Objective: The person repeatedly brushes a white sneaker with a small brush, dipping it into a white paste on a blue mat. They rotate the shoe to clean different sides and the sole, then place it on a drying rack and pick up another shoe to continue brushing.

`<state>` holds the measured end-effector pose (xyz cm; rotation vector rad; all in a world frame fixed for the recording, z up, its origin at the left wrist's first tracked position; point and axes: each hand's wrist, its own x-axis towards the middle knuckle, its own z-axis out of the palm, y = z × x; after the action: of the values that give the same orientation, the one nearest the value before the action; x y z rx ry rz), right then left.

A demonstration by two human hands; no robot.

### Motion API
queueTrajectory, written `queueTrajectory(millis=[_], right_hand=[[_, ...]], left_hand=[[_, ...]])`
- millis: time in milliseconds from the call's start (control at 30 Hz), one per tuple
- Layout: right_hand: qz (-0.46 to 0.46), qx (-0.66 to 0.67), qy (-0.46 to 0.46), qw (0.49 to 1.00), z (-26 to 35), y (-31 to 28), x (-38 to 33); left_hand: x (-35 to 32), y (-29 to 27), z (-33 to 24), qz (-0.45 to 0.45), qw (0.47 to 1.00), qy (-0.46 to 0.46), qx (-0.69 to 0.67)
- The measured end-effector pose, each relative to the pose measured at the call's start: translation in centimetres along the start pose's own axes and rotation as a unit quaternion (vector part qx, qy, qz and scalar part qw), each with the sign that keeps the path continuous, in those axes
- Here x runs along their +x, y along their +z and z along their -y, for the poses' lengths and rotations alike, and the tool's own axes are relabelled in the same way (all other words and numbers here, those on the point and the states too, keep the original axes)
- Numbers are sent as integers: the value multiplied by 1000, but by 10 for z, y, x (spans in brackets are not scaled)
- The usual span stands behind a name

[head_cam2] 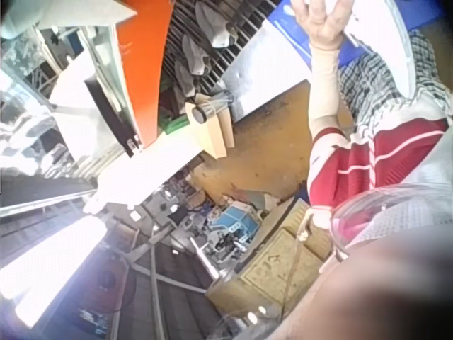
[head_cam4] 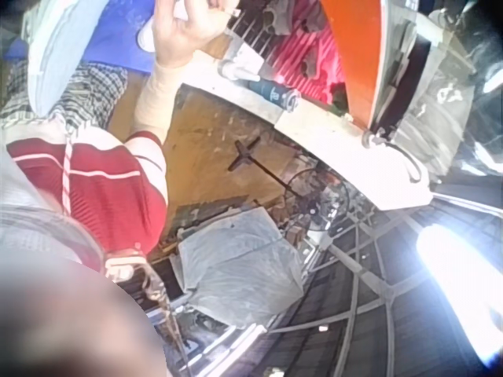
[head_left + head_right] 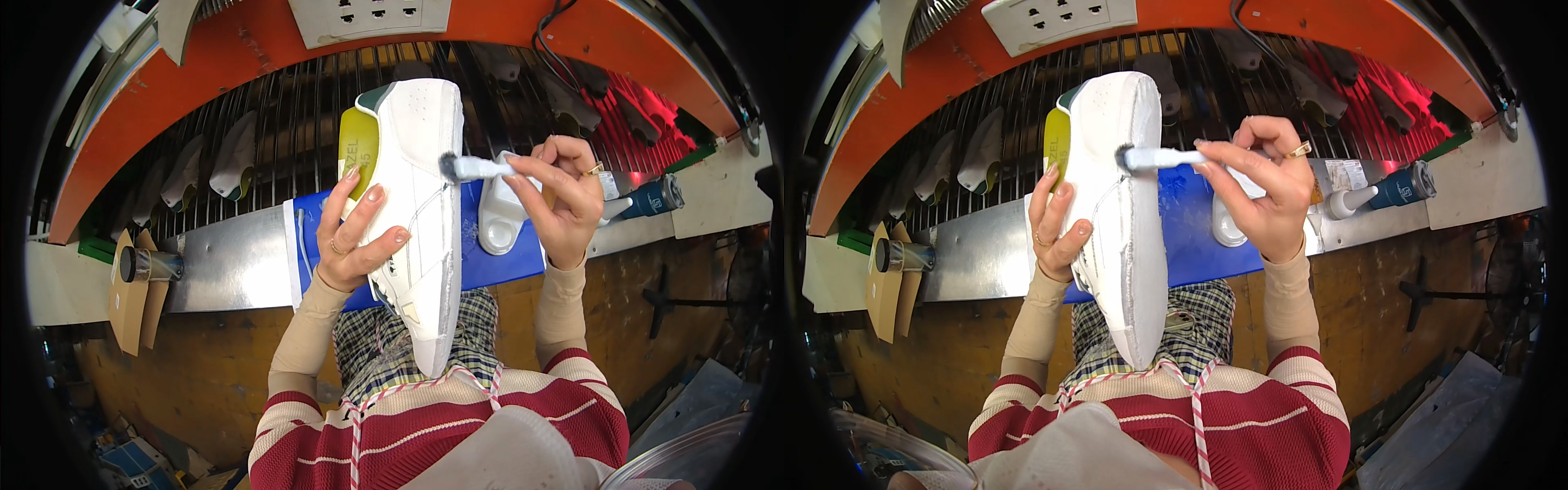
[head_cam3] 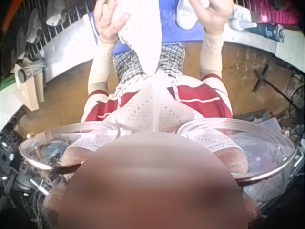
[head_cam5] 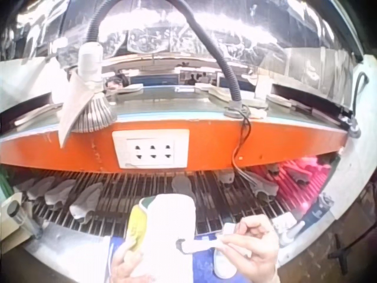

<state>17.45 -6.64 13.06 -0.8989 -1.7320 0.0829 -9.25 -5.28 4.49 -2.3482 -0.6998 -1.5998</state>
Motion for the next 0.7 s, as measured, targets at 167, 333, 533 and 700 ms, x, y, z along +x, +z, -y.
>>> queueTrajectory(millis=[167, 333, 533, 700], right_hand=[[-19, 128, 88, 988, 0, 10, -4], [-117, 197, 212, 950, -18, 53, -2], [-72, 277, 278, 917, 9, 54, -52], [-70, 237, 298, 922, 25, 51, -69]], left_hand=[[1, 7, -4, -33, 999, -18, -8], [5, 12, -10, -56, 997, -38, -24], [13, 2, 7, -35, 999, -32, -1], [14, 0, 20, -27, 999, -23, 34]])
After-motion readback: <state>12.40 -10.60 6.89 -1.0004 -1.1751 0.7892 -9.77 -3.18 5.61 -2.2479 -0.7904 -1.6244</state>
